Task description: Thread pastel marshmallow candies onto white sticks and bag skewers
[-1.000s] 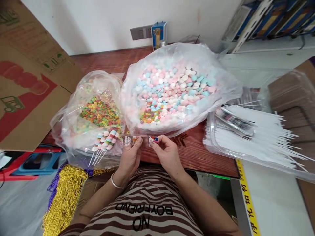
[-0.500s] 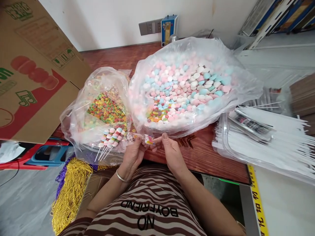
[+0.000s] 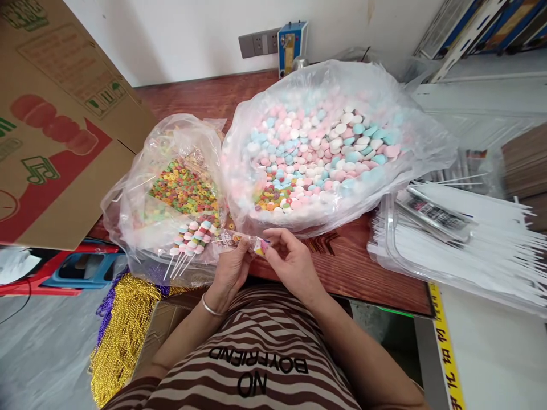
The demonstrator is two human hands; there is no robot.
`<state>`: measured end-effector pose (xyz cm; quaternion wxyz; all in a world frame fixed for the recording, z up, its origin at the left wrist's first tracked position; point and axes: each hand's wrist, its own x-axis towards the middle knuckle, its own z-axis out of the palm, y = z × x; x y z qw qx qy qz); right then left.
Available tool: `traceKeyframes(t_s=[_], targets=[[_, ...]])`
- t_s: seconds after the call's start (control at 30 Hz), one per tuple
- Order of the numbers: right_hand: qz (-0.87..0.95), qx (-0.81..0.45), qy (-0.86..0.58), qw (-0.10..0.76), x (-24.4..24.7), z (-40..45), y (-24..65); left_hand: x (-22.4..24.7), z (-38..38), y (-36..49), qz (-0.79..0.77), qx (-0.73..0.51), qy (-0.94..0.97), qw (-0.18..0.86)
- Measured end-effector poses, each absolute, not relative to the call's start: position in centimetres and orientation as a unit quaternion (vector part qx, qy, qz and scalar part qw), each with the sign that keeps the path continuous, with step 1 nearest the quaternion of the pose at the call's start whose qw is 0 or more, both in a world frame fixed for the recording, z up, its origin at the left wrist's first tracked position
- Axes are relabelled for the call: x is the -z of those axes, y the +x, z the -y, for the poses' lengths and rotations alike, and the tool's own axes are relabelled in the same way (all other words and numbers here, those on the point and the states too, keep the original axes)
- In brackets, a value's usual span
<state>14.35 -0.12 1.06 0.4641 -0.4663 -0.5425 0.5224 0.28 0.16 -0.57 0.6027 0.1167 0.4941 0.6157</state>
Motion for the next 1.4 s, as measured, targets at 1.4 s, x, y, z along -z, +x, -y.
traceKeyframes(t_s=[1.4], targets=[[0.637, -0.471, -0.415, 0.447, -4.6, 0.1, 10.7, 0.4, 0.0, -3.6, -0.363, -0.655, 0.026, 0.663]])
